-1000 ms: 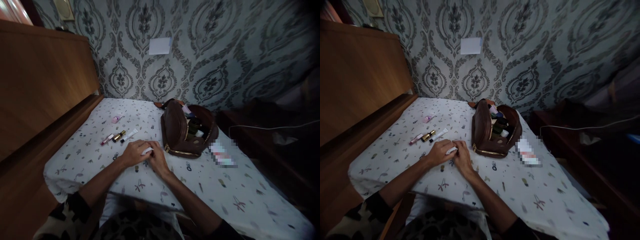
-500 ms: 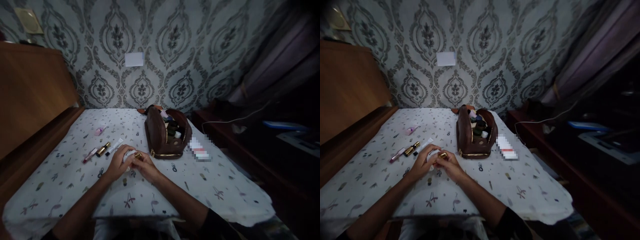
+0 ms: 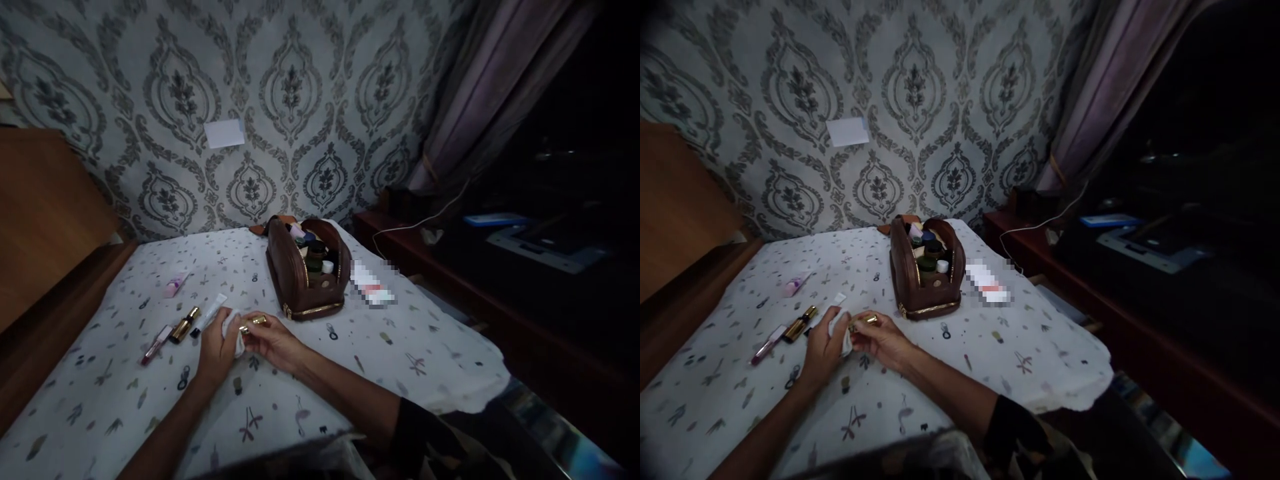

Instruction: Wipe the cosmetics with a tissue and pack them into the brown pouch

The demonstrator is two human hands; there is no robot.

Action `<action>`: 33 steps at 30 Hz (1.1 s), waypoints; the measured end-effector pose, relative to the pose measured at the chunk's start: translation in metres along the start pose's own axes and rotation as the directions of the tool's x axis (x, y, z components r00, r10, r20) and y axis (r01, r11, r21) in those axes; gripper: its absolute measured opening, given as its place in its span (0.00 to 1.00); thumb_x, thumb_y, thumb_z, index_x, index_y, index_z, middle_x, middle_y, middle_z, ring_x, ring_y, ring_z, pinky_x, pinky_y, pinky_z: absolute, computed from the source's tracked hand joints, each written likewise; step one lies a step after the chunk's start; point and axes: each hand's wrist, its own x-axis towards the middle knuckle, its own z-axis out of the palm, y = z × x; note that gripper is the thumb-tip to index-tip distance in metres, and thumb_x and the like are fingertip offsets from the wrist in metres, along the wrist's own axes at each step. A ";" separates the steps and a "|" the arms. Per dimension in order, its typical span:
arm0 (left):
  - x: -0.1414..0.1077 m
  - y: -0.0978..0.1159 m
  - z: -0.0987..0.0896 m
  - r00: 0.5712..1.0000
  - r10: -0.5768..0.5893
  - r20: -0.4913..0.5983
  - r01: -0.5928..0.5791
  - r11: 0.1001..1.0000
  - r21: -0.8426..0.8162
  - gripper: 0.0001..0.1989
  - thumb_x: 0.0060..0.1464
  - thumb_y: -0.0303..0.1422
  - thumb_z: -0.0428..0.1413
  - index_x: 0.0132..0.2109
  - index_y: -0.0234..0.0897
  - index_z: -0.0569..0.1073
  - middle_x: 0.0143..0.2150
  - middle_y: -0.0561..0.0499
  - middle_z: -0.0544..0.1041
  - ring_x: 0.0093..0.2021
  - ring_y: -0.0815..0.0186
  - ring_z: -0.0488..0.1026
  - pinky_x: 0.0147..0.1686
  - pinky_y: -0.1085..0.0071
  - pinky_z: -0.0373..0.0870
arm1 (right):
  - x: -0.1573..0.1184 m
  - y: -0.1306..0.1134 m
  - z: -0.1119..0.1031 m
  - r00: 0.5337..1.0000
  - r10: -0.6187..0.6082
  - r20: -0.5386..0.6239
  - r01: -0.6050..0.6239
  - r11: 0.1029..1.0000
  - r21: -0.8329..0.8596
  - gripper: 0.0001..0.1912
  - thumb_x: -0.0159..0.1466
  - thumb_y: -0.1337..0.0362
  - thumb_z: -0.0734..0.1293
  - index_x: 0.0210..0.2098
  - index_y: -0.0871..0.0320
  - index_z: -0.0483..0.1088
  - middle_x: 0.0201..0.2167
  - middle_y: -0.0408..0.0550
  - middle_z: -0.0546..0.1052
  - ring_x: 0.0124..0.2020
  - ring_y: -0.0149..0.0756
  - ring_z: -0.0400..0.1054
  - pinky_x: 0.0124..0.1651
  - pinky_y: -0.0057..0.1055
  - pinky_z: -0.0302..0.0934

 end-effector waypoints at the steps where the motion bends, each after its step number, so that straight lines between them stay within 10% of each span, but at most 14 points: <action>1: 0.000 0.001 -0.001 1.000 -0.001 0.008 0.001 1.000 -0.004 0.17 0.62 0.45 0.45 0.31 0.39 0.64 0.24 0.56 0.65 0.27 0.65 0.65 0.31 0.69 0.62 | 0.000 0.000 0.000 1.000 0.006 0.010 -0.006 1.000 -0.021 0.21 0.47 0.58 0.80 0.34 0.61 0.73 0.26 0.41 0.76 0.27 0.26 0.71 0.30 0.22 0.66; 18: 0.008 -0.003 -0.002 0.974 -0.168 0.149 0.200 0.952 -0.230 0.21 0.61 0.51 0.46 0.46 0.39 0.68 0.24 0.56 0.69 0.21 0.65 0.67 0.22 0.70 0.64 | 0.000 -0.003 -0.001 0.997 -0.079 0.017 0.080 0.991 -0.111 0.23 0.44 0.60 0.81 0.37 0.61 0.77 0.27 0.42 0.77 0.25 0.23 0.69 0.28 0.21 0.59; 25: 0.005 -0.007 -0.001 0.999 -0.036 0.033 0.036 0.999 -0.008 0.18 0.62 0.46 0.45 0.48 0.38 0.68 0.42 0.46 0.76 0.45 0.57 0.74 0.46 0.59 0.70 | 0.001 -0.003 -0.004 0.999 -0.042 0.005 0.043 0.983 -0.179 0.23 0.49 0.50 0.78 0.31 0.63 0.73 0.24 0.42 0.75 0.21 0.22 0.65 0.22 0.21 0.53; 33: -0.003 -0.003 0.003 0.958 0.234 0.164 -0.243 0.970 0.034 0.22 0.61 0.41 0.49 0.59 0.38 0.65 0.56 0.40 0.72 0.57 0.55 0.69 0.55 0.57 0.66 | 0.006 0.006 -0.006 0.995 -0.067 -0.069 0.049 0.970 -0.237 0.21 0.44 0.57 0.79 0.30 0.59 0.68 0.17 0.33 0.68 0.16 0.22 0.59 0.19 0.20 0.50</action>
